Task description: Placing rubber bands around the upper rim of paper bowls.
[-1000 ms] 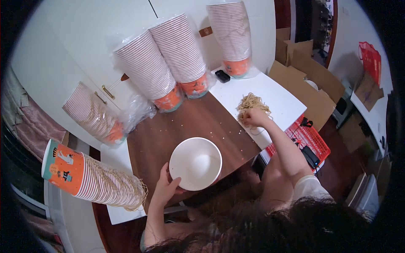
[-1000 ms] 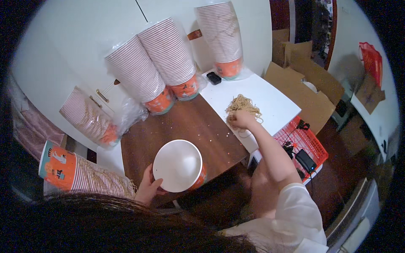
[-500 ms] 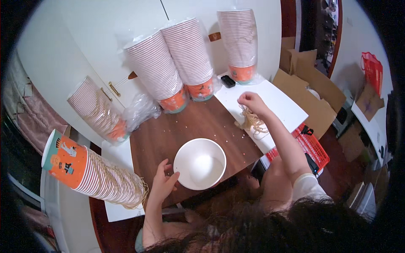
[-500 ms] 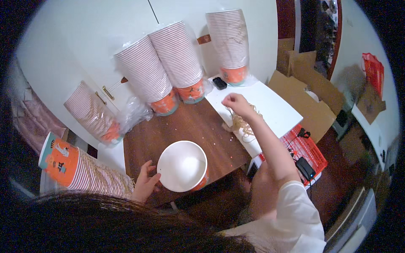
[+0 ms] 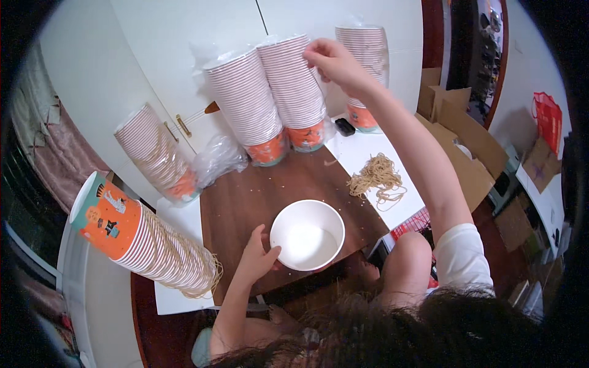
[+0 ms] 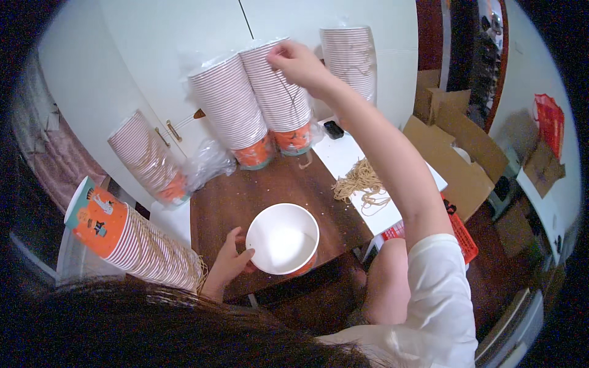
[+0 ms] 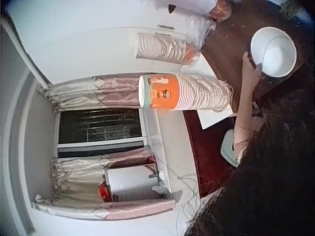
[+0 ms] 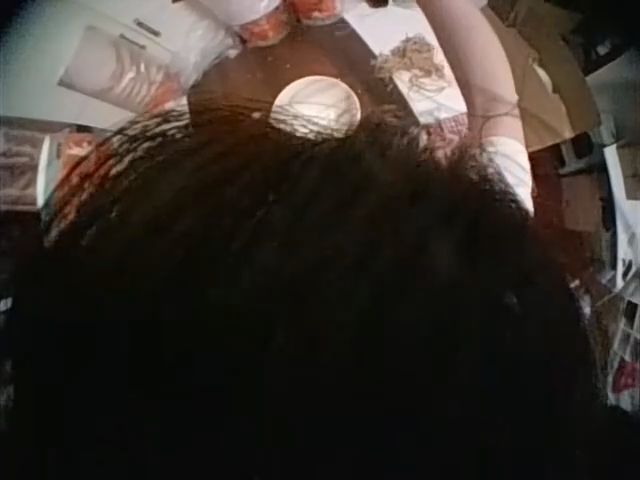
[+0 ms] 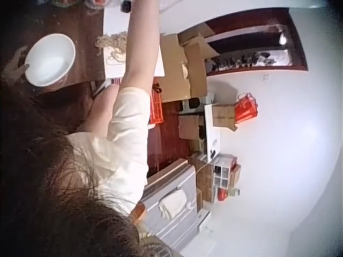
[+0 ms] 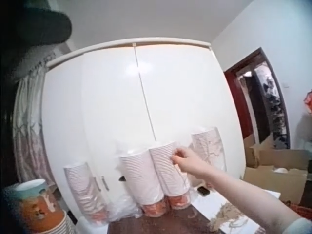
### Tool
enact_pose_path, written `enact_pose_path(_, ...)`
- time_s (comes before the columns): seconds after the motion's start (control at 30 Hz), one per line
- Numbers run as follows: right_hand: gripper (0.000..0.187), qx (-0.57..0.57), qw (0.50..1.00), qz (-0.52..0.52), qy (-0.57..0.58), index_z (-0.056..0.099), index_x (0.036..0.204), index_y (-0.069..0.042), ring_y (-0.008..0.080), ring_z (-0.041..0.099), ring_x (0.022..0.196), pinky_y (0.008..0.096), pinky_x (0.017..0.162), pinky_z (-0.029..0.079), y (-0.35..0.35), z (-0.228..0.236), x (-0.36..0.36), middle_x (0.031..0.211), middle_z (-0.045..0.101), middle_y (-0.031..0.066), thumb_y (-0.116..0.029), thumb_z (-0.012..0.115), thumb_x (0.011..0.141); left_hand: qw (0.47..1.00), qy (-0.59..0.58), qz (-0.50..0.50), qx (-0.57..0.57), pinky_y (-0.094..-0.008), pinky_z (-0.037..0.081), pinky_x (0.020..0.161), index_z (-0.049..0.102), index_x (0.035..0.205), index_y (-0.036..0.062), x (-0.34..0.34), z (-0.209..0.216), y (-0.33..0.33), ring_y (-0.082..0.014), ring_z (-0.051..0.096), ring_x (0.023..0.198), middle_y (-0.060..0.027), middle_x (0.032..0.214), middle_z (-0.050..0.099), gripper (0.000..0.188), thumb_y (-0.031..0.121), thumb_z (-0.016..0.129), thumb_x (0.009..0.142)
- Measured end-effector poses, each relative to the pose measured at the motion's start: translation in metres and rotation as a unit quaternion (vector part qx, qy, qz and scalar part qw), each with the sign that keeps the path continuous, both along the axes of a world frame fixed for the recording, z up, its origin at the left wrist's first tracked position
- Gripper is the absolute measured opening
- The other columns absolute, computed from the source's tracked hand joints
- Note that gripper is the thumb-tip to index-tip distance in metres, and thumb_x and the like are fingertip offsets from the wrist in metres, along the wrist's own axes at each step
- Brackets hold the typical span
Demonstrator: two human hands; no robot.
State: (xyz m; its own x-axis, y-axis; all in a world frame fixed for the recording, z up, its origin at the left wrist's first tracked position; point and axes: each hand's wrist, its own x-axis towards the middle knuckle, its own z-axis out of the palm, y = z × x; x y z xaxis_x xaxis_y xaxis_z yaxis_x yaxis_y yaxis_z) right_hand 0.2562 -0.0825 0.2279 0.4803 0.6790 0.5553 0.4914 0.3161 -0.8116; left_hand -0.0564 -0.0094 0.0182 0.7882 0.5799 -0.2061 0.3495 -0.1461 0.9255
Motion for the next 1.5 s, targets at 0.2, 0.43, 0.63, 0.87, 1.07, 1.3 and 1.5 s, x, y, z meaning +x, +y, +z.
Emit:
enact_pose_path(0.2,0.014,-0.097,0.972,0.119,-0.179,0.057,0.084,-0.004,0.0053,0.046,0.061,0.0222,0.056,0.041,0.0,-0.05,-0.075,0.066,0.053,-0.0017,-0.016,0.052,0.081,0.95,-0.205,0.033,0.234,-0.0199,0.042,0.059,0.049,0.108,0.0018,0.008,0.003,0.012,-0.007,0.049,0.066,-0.0048,0.083,0.052,0.032,0.008,0.057,0.078)
enact_pose_path(0.43,0.015,-0.137,0.951,0.184,-0.208,0.057,0.078,-0.005,0.0231,0.057,0.058,0.0306,0.056,0.045,-0.017,-0.105,-0.14,0.063,0.058,0.0098,-0.019,0.055,0.072,0.948,-0.309,0.037,0.065,-0.0166,0.04,0.058,0.048,0.111,0.0008,0.025,0.033,-0.018,-0.0052,0.049,0.064,0.0005,0.075,0.052,0.032,0.006,0.055,0.08)
enact_pose_path(0.63,0.006,-0.063,0.992,0.111,0.0,0.056,0.077,-0.003,0.0006,0.035,0.052,0.0183,0.045,0.03,-0.02,-0.135,-0.119,0.056,0.041,-0.0074,-0.01,0.056,0.078,0.978,-0.178,0.058,0.093,-0.0165,0.036,0.054,0.061,0.087,0.0011,0.019,0.035,0.002,-0.0038,0.046,0.06,0.0013,0.068,0.055,0.015,0.011,0.051,0.083)
enact_pose_path(0.87,0.006,-0.019,0.992,0.048,0.113,0.053,0.077,-0.006,-0.0009,0.034,0.054,0.0152,0.046,0.026,-0.032,-0.149,-0.076,0.062,0.041,-0.0094,-0.011,0.054,0.08,0.986,-0.1,0.041,0.129,-0.0199,0.041,0.058,0.061,0.082,0.0003,0.0,0.033,0.03,-0.0068,0.05,0.063,-0.0012,0.068,0.058,0.012,0.011,0.056,0.08)
enact_pose_path(1.07,0.006,0.02,0.981,-0.006,0.192,0.053,0.079,-0.005,0.0002,0.034,0.057,0.0157,0.049,0.027,-0.04,-0.147,-0.067,0.064,0.042,-0.0084,-0.011,0.054,0.081,0.979,-0.014,-0.022,0.2,-0.021,0.041,0.06,0.06,0.081,-0.0011,-0.01,0.028,0.041,-0.0076,0.051,0.066,-0.0029,0.075,0.057,0.013,0.011,0.06,0.077)
enact_pose_path(1.3,0.008,0.073,0.967,-0.086,0.23,0.053,0.079,-0.006,0.0011,0.037,0.063,0.0161,0.055,0.029,-0.041,-0.155,-0.045,0.068,0.044,-0.0069,-0.013,0.054,0.081,0.988,-0.033,-0.037,0.148,-0.0209,0.041,0.062,0.06,0.081,-0.0006,-0.006,0.03,0.045,-0.0077,0.051,0.067,-0.002,0.075,0.058,0.011,0.01,0.059,0.077)
enact_pose_path(1.5,0.009,0.063,0.962,-0.103,0.246,0.053,0.079,-0.005,0.0027,0.039,0.065,0.0173,0.056,0.032,-0.038,-0.163,-0.039,0.07,0.045,-0.0055,-0.014,0.053,0.08,0.994,-0.049,-0.033,0.093,-0.0214,0.042,0.061,0.061,0.083,-0.0003,-0.006,0.028,0.047,-0.0075,0.052,0.066,-0.002,0.073,0.06,0.012,0.01,0.06,0.076)
